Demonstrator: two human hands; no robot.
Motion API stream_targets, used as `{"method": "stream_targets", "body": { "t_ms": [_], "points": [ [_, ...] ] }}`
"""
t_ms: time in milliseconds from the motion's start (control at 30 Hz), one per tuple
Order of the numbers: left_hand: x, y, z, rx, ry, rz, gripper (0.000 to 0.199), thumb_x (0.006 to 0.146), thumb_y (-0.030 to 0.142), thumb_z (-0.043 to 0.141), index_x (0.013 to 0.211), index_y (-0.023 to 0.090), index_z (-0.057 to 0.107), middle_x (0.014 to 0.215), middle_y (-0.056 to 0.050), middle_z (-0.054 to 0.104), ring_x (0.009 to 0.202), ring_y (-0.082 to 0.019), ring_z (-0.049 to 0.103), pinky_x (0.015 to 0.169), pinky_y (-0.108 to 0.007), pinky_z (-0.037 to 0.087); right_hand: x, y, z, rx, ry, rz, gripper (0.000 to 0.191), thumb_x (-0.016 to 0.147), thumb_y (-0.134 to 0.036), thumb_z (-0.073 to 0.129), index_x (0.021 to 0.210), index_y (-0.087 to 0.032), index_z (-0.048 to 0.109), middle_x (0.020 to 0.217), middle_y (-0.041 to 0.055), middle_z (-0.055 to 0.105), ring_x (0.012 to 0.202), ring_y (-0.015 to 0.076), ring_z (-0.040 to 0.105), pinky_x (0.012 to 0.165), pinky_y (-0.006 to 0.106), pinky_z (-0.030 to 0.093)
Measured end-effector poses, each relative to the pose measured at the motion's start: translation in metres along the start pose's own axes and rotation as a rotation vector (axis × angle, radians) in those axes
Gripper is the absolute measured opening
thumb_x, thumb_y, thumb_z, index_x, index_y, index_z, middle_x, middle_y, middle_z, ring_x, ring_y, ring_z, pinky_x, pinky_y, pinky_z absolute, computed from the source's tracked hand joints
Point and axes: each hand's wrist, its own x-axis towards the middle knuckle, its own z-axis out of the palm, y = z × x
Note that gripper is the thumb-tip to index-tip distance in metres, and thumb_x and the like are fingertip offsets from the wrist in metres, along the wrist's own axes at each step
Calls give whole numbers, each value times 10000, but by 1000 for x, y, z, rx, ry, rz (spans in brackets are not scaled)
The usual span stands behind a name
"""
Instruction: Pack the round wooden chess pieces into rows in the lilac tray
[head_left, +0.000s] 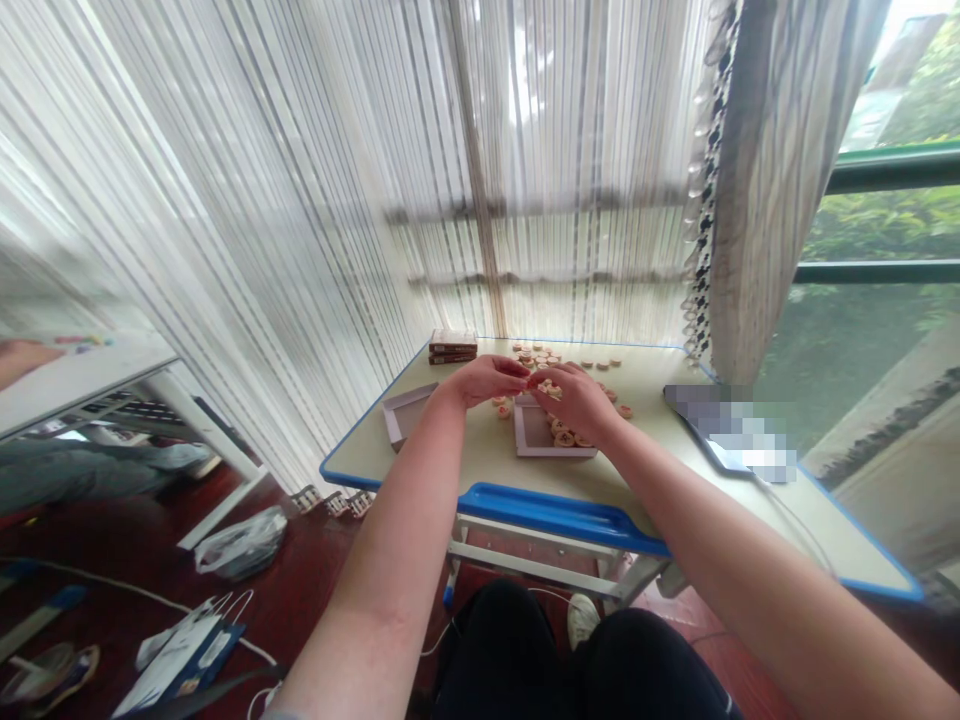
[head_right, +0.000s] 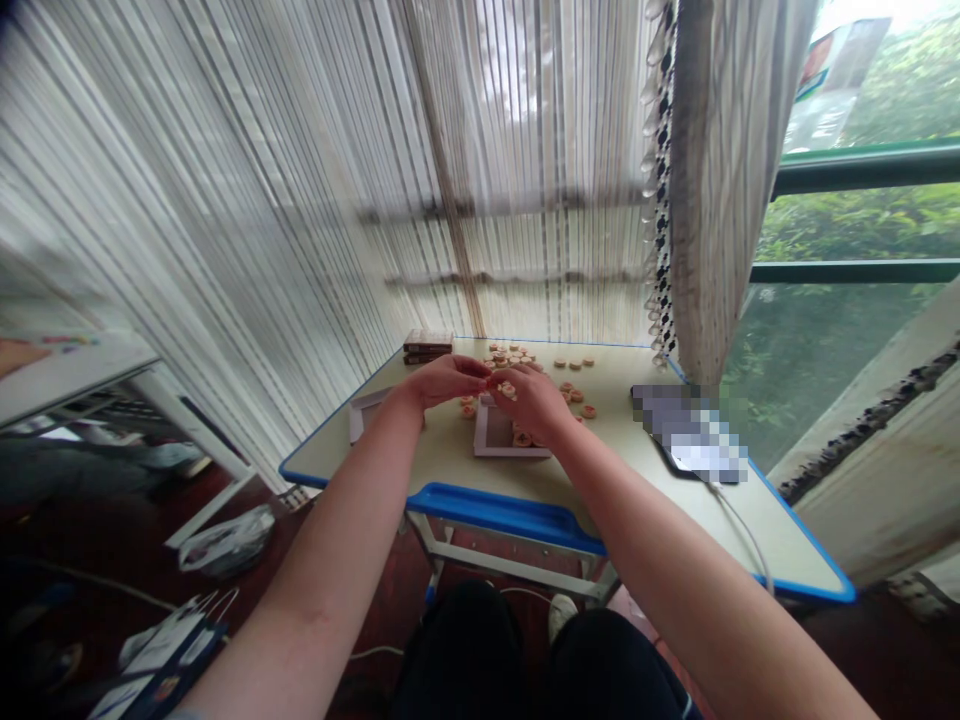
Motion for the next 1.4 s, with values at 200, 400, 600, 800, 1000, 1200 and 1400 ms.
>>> {"method": "stream_targets", "body": {
  "t_ms": [200, 400, 600, 800, 1000, 1200, 1400],
  "points": [
    [7, 2, -11, 31, 398, 147, 400, 801, 400, 541, 1102, 139, 580, 1088, -127, 625, 867, -150, 630, 728, -262, 507, 2, 3, -2, -16, 73, 46, 190, 790, -332, 539, 901, -223, 648, 951, 37, 651, 954, 191, 536, 829, 284, 396],
    [14, -11, -18, 913, 631, -119, 188, 703, 157, 602, 862, 110, 690, 960, -161, 669, 968, -245, 599, 862, -332, 452, -2, -9, 4, -204, -267, -3, 186, 727, -388, 577, 783, -230, 659, 788, 40, 661, 834, 207, 555, 728, 274, 406],
    [16, -12, -1, 1115, 482, -196, 232, 689, 114, 564, 873, 136, 704, 928, -163, 679, 912, -248, 625, 819, -339, 466, -4, -15, 13, -303, -332, -78, 200, 745, -390, 550, 772, -234, 673, 759, 59, 663, 891, 240, 536, 758, 300, 397],
    [17, -8, 7, 1105, 356, -163, 235, 683, 164, 577, 871, 205, 714, 897, -73, 700, 844, -169, 633, 794, -243, 465, -2, -18, 12, -370, -333, -64, 259, 803, -383, 474, 876, -235, 674, 869, 60, 672, 952, 246, 510, 752, 314, 391],
    [18, -7, 8, 1175, 336, -131, 256, 715, 250, 533, 889, 194, 713, 893, -83, 700, 835, -179, 633, 760, -251, 470, 2, -15, 15, -405, -328, -40, 290, 820, -398, 442, 898, -254, 681, 884, 57, 672, 958, 249, 508, 725, 314, 382],
    [17, -5, 10, 1213, 274, -114, 275, 727, 247, 492, 870, 174, 715, 883, -91, 701, 823, -172, 633, 735, -232, 462, 5, -15, 17, -407, -332, 45, 287, 810, -398, 452, 870, -252, 691, 850, 70, 667, 890, 234, 541, 689, 306, 378],
    [18, -7, 11, 1233, 267, -98, 277, 730, 250, 485, 866, 178, 716, 880, -90, 701, 810, -178, 632, 715, -233, 461, 7, -15, 22, -400, -298, 104, 280, 798, -408, 477, 882, -253, 695, 853, 84, 657, 919, 241, 534, 685, 306, 381]
  ]
}}
